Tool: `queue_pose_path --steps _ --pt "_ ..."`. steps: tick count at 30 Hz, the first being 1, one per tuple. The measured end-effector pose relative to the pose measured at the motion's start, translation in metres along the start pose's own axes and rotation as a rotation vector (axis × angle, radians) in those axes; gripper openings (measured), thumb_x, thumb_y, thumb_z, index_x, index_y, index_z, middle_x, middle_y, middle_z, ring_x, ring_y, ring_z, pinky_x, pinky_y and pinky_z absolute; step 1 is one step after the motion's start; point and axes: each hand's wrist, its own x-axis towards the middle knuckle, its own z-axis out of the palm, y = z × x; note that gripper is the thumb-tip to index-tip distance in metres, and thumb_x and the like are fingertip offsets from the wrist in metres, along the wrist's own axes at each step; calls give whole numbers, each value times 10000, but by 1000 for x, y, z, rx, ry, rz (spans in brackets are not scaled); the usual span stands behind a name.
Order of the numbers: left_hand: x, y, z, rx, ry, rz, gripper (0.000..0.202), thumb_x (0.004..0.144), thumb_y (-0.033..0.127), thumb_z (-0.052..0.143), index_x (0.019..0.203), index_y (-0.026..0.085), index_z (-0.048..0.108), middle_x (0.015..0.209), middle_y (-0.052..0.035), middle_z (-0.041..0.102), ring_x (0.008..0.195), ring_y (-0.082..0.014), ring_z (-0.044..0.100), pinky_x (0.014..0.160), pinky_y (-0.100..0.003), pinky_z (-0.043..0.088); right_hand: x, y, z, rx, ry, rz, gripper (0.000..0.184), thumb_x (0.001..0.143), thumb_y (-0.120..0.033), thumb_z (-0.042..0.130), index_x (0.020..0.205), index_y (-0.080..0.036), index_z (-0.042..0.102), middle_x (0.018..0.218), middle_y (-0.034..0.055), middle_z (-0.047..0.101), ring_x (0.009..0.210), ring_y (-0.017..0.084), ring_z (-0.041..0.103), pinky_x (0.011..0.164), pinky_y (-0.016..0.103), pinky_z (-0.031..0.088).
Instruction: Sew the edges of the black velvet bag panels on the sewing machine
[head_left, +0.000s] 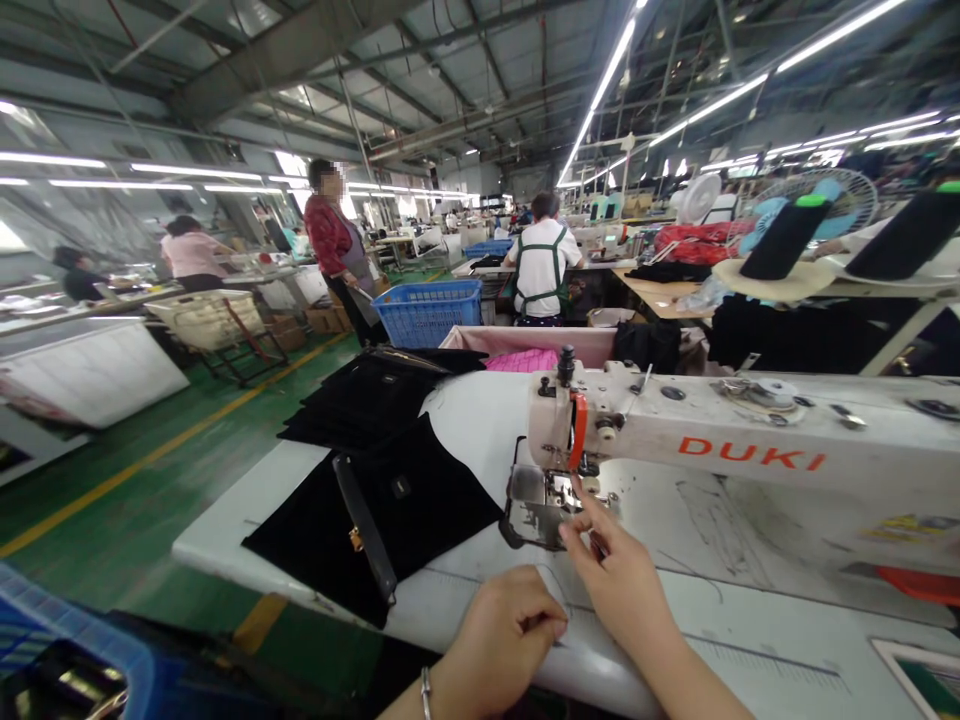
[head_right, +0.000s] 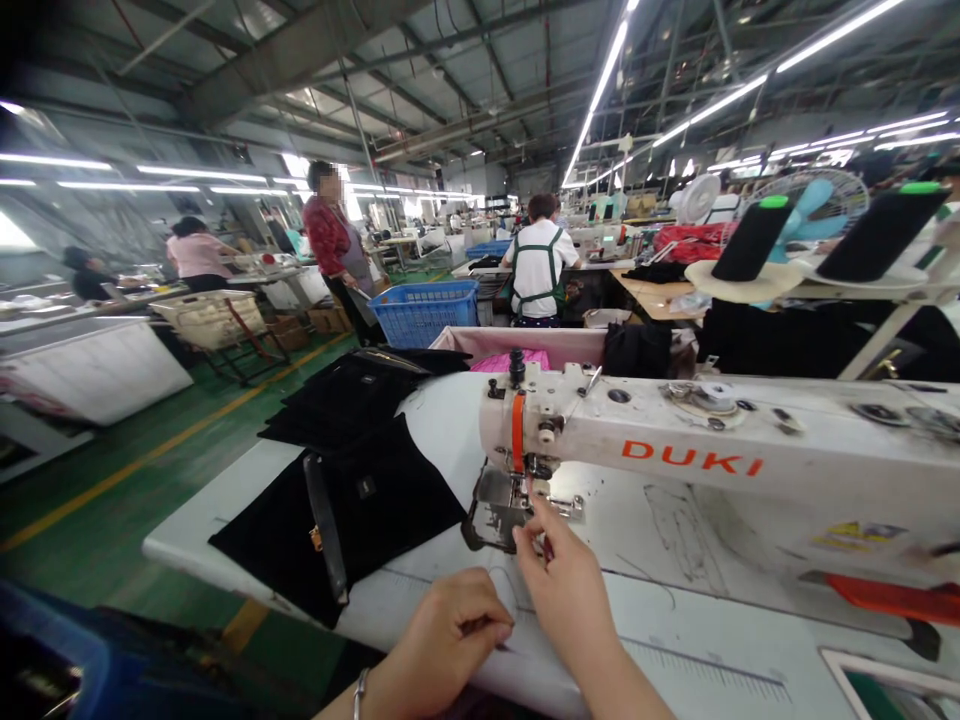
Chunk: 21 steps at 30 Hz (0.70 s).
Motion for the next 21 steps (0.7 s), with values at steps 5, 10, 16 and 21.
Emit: queue_pose_path --steps 5,10,16,21 --pt "0 3 3 -34 105 2 173 792 38 598 780 169 711 796 -32 618 783 -135 585 744 -228 453 3 2 4 -9 -94 -63 250 867 -362 537 1065 -280 664 934 5 648 830 183 587 774 294 452" --pt "-1 4 4 -77 168 19 183 770 18 630 786 181 712 915 -31 627 884 -139 590 831 -231 458 -1 -2 0 -16 68 27 360 912 -397 488 1222 -219 527 810 -7 601 609 146 494 613 269 424" --pt "0 0 4 -68 121 40 180 796 21 615 815 173 709 858 -26 632 823 -126 586 777 -216 460 0 4 2 -124 -86 -98 356 931 -356 468 1277 -306 533 1031 0 630 832 165 583 765 284 455" --pt "-1 -2 4 -63 125 70 175 798 32 619 847 171 713 887 -38 639 836 -132 589 782 -219 459 -2 3 2 -181 58 -114 390 929 -333 469 1318 -335 491 1198 -10 603 948 166 603 828 281 465"
